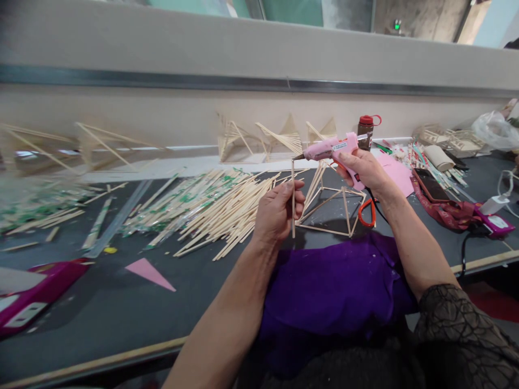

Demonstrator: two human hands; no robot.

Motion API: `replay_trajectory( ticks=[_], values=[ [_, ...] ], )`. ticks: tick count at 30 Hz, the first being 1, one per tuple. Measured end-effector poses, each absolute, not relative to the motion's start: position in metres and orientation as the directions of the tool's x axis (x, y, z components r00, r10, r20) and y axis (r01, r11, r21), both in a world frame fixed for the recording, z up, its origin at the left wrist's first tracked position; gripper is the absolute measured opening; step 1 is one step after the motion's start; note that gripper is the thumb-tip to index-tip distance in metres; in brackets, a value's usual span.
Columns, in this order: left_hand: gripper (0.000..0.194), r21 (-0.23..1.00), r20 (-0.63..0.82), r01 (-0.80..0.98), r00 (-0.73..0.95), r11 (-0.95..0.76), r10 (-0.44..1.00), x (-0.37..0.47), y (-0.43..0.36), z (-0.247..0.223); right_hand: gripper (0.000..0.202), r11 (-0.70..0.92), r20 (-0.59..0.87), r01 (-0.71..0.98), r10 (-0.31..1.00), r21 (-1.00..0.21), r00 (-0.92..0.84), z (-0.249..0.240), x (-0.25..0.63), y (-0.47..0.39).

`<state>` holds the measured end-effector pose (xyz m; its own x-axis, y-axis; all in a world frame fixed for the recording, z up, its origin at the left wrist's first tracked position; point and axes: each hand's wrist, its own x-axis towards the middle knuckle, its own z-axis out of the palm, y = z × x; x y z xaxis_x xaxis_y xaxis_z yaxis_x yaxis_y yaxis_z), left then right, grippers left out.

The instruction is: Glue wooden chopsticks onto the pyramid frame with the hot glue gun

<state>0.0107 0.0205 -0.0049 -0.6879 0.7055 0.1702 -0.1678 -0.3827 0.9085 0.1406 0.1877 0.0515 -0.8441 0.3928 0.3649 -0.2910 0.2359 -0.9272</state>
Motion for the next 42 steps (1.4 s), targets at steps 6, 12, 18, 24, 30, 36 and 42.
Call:
replay_trajectory(
  ticks=[6,12,18,24,30,36,42],
  values=[
    [0.031,0.898,0.169,-0.188,-0.687,-0.398,0.707,0.0121,0.0203,-0.004,0.045,0.264,0.373,-0.287,0.387,-0.921,-0.843,0.0504,0.1401,0.1909],
    [0.028,0.907,0.158,-0.178,-0.695,-0.38,0.702,0.0129,0.0197,-0.0025,0.045,0.298,0.353,-0.244,0.398,-0.923,-0.847,0.052,0.141,0.1889],
    [0.03,0.905,0.164,-0.177,-0.693,-0.386,0.702,0.0133,0.0194,-0.0018,0.048,0.309,0.374,-0.263,0.386,-0.914,-0.843,0.0524,0.1415,0.188],
    [0.031,0.901,0.169,-0.18,-0.691,-0.394,0.703,0.0126,0.0194,-0.0028,0.046,0.326,0.384,-0.27,0.366,-0.906,-0.848,0.052,0.1413,0.1882],
    [0.031,0.899,0.181,-0.176,-0.683,-0.4,0.708,0.0124,0.0191,-0.0041,0.047,0.309,0.389,-0.286,0.358,-0.907,-0.849,0.0499,0.1403,0.1903],
    [0.031,0.905,0.184,-0.163,-0.683,-0.393,0.707,0.012,0.0188,-0.0043,0.046,0.331,0.377,-0.266,0.338,-0.905,-0.862,0.0496,0.1401,0.1936],
    [0.03,0.898,0.176,-0.175,-0.698,-0.403,0.695,0.012,0.0192,-0.004,0.046,0.296,0.385,-0.295,0.319,-0.909,-0.866,0.0505,0.1415,0.1936]
  ],
)
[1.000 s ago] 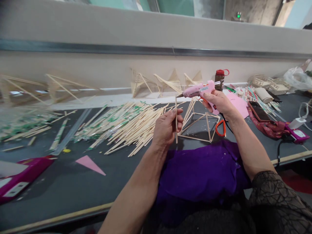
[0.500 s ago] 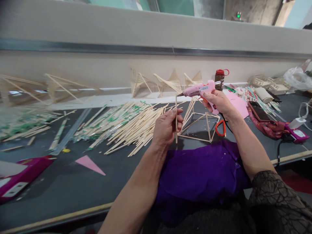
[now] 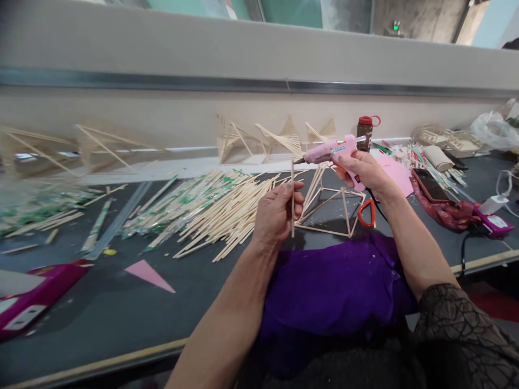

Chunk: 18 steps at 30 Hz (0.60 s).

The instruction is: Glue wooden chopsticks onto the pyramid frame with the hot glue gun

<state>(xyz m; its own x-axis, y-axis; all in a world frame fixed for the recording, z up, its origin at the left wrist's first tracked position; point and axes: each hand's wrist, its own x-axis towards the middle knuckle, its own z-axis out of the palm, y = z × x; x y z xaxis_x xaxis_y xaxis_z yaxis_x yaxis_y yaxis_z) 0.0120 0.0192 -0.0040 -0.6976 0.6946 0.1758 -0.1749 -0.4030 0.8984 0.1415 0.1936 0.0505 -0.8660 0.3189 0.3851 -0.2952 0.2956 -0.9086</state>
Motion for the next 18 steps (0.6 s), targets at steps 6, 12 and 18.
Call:
replay_trajectory(
  ticks=[6,12,18],
  values=[
    [0.025,0.908,0.115,-0.204,-0.719,-0.367,0.685,0.012,0.02,-0.003,0.044,0.209,0.372,-0.314,0.365,-0.926,-0.854,0.05,0.144,0.193],
    [0.026,0.914,0.109,-0.197,-0.722,-0.354,0.683,0.013,0.02,-0.001,0.042,0.157,0.381,-0.347,0.386,-0.925,-0.84,0.046,0.144,0.203],
    [0.033,0.912,0.134,-0.178,-0.724,-0.371,0.676,0.012,0.02,-0.002,0.06,0.036,0.318,-0.348,0.504,-0.937,-0.803,0.041,0.139,0.215]
  ],
)
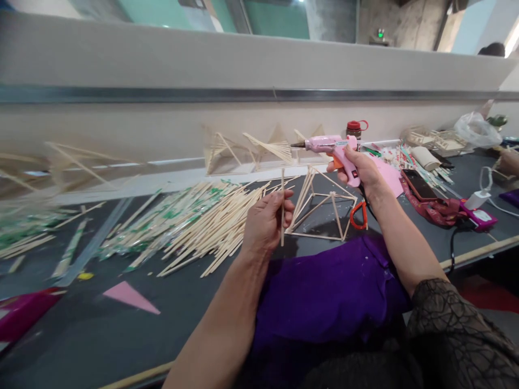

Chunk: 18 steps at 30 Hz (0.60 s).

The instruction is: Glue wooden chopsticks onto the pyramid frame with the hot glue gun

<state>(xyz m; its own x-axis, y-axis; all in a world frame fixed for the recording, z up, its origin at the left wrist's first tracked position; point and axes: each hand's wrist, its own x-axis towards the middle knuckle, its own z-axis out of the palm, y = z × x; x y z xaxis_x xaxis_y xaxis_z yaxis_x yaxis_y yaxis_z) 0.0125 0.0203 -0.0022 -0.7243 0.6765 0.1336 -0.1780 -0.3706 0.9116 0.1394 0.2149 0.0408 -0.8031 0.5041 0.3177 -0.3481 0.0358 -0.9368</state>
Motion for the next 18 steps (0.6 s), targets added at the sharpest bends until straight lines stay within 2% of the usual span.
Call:
replay_trajectory(
  ticks=[5,11,16,18],
  values=[
    [0.029,0.923,0.136,-0.155,-0.724,-0.352,0.676,0.011,0.02,-0.002,0.066,0.016,0.308,-0.373,0.597,-0.928,-0.741,0.041,0.137,0.223],
    [0.016,0.925,0.141,-0.148,-0.723,-0.351,0.676,0.012,0.02,0.001,0.029,-0.062,0.244,-0.353,0.611,-0.933,-0.753,0.035,0.152,0.235],
    [0.014,0.927,0.144,-0.143,-0.718,-0.346,0.681,0.012,0.02,0.002,0.041,-0.099,0.248,-0.393,0.631,-0.914,-0.735,0.031,0.171,0.235],
    [0.014,0.931,0.147,-0.134,-0.716,-0.34,0.682,0.012,0.02,0.002,0.04,-0.102,0.224,-0.386,0.67,-0.917,-0.708,0.028,0.176,0.236]
  ],
)
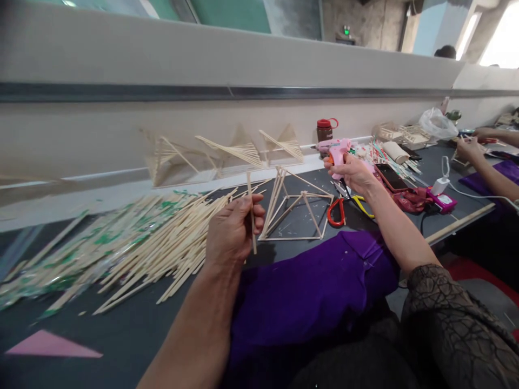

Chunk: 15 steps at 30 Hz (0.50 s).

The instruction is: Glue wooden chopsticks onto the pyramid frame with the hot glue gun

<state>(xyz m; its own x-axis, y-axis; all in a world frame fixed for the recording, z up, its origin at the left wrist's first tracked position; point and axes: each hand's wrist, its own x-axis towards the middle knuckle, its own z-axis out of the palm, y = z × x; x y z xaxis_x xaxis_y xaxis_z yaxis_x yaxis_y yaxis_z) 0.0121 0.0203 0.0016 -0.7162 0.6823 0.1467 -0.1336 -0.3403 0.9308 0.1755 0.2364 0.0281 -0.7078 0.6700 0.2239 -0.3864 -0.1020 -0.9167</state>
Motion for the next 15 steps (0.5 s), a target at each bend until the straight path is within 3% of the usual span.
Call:
replay_trajectory(
  ticks=[15],
  values=[
    [0.015,0.934,0.186,-0.081,-0.722,-0.348,0.666,0.013,0.022,0.0,0.043,-0.043,0.174,-0.327,0.777,-0.944,-0.605,0.03,0.214,0.256]
  ],
)
